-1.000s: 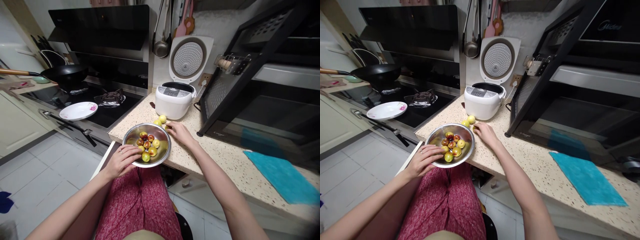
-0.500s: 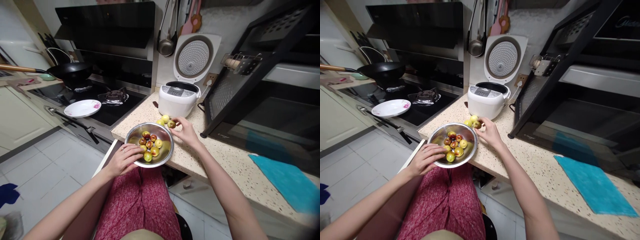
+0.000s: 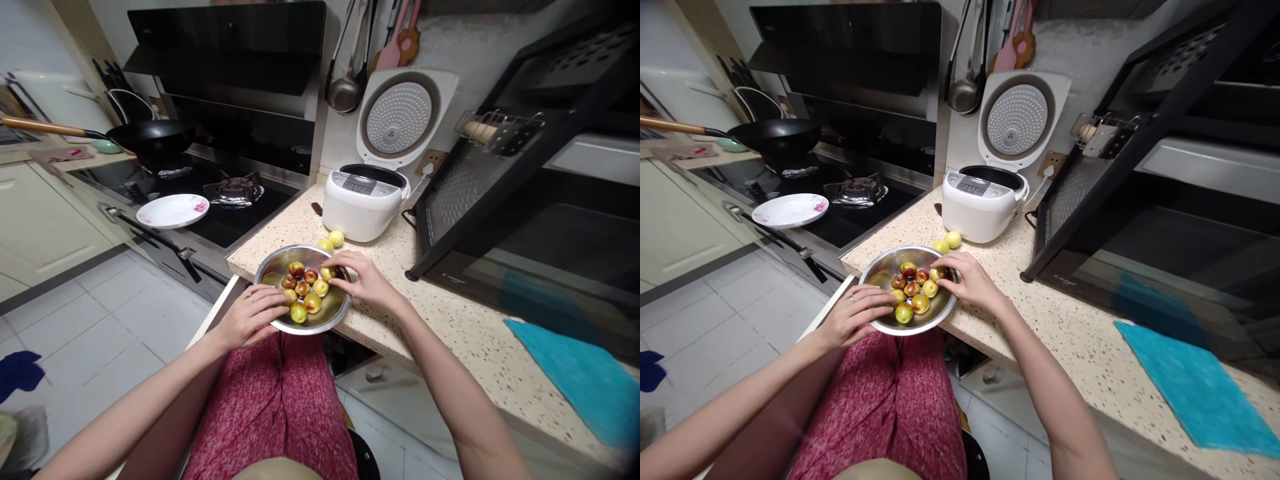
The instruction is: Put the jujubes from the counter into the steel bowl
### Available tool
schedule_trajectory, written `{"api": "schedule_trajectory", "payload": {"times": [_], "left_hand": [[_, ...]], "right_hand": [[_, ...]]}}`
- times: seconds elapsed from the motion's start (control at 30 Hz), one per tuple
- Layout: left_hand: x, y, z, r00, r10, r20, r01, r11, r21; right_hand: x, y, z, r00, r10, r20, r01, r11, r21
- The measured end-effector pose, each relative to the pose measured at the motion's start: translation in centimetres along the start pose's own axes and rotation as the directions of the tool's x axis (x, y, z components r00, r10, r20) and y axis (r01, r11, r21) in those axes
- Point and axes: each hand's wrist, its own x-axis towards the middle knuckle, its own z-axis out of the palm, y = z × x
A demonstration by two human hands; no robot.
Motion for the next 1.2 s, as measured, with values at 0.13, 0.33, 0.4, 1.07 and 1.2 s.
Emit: {"api": "schedule_trajectory", "payload": {"times": [0.13, 0.33, 0.4, 1.07, 1.2], "left_hand": [[0.0, 0.0, 0.0, 1.0, -0.014, -0.006, 0.014, 1.0, -0.007], [0.0, 0.2, 0.0, 1.0, -0.021, -0.004, 0.021, 1.0, -0.002], [0.1, 0.1, 0.0, 1.0, -0.016, -0.004, 0.016, 1.0, 0.002], [0.0, -0.1, 0.0, 1.0, -0.004, 0.004, 0.004, 1.0, 0.012], [0.0, -0.2, 0.0, 1.0, 0.013, 0.004, -0.013, 1.0, 0.015]], "right_hand": [[-0.1, 0.3, 0.3, 0.999, -0.022, -0.025, 0.023, 1.0, 0.019], [-0.2, 1.0, 0.6, 0.992, -0.113, -0.047, 0.111, 0.992, -0.056], [-0.2, 1.1, 0.5, 0.992, -0.124, -0.022, 0.122, 0.989, -0.088], [-0.3, 0.0, 0.8, 0.987, -0.125, 0.102, 0.132, 0.989, -0.064], [-0.2, 0.4, 0.8, 0.995, -0.096, -0.002, 0.095, 0.992, -0.081]]}}
